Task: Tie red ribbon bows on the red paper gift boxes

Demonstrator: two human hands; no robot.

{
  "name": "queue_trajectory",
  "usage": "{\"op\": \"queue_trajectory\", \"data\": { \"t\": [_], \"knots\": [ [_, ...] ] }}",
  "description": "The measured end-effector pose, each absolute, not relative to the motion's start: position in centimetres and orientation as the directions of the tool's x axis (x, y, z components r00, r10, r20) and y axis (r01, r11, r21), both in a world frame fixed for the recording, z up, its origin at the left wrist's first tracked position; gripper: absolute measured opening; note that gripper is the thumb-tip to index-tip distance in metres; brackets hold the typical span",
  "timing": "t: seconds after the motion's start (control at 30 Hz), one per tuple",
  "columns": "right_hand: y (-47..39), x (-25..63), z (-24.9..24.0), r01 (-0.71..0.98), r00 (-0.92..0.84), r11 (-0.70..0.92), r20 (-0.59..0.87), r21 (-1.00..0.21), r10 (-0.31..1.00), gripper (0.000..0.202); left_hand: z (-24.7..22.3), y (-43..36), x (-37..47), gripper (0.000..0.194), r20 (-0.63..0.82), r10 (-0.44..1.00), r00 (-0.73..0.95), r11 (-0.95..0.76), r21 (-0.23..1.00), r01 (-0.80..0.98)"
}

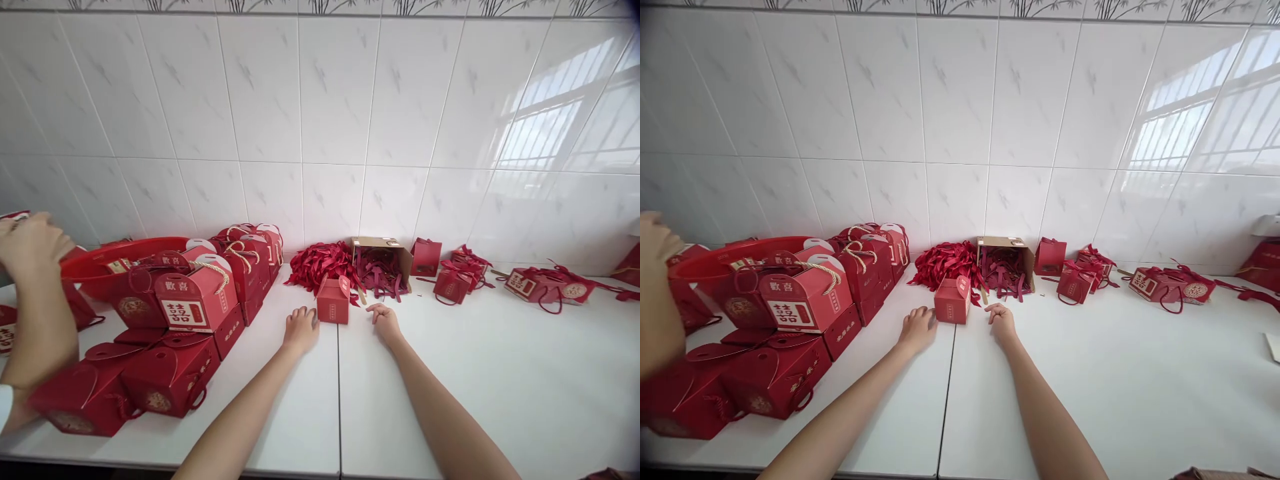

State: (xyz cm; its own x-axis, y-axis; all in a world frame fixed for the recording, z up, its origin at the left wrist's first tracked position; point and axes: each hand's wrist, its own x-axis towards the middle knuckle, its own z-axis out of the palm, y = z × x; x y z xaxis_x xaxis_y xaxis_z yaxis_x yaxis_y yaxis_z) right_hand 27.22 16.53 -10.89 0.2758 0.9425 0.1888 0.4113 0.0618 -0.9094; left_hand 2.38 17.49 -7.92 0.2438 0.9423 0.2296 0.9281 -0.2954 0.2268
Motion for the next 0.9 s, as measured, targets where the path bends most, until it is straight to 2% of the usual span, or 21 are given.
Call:
{"op": "queue_trajectory", "data": {
  "t": [0.17,0.33,0.63,0.9],
  "knots": [
    [17.3,27.8,-11.1,0.335,0.451,-0.070,0.095,-0.940,0.887,0.022,-7.7,21.4,1.9,0.032,0.205,0.975,0.087,-0.136,0.238,0.962],
    [20.0,27.9,-10.7,0.329,0.535,-0.138,0.064,-0.934,0.842,0.023,-7.5,24.9,2.0,0.035,0.206,0.975,0.086,-0.132,0.218,0.967],
    [24.7,29.3,-10.9,0.359,0.573,-0.120,0.117,-0.926,0.811,0.027,-8.0,31.6,2.3,0.036,0.192,0.981,0.039,-0.079,0.205,0.976],
    [24.9,29.3,-11.8,0.419,0.534,-0.008,0.239,-0.908,0.811,0.020,-8.8,33.3,2.5,0.033,0.217,0.974,0.058,-0.109,0.230,0.967]
  ]
}}
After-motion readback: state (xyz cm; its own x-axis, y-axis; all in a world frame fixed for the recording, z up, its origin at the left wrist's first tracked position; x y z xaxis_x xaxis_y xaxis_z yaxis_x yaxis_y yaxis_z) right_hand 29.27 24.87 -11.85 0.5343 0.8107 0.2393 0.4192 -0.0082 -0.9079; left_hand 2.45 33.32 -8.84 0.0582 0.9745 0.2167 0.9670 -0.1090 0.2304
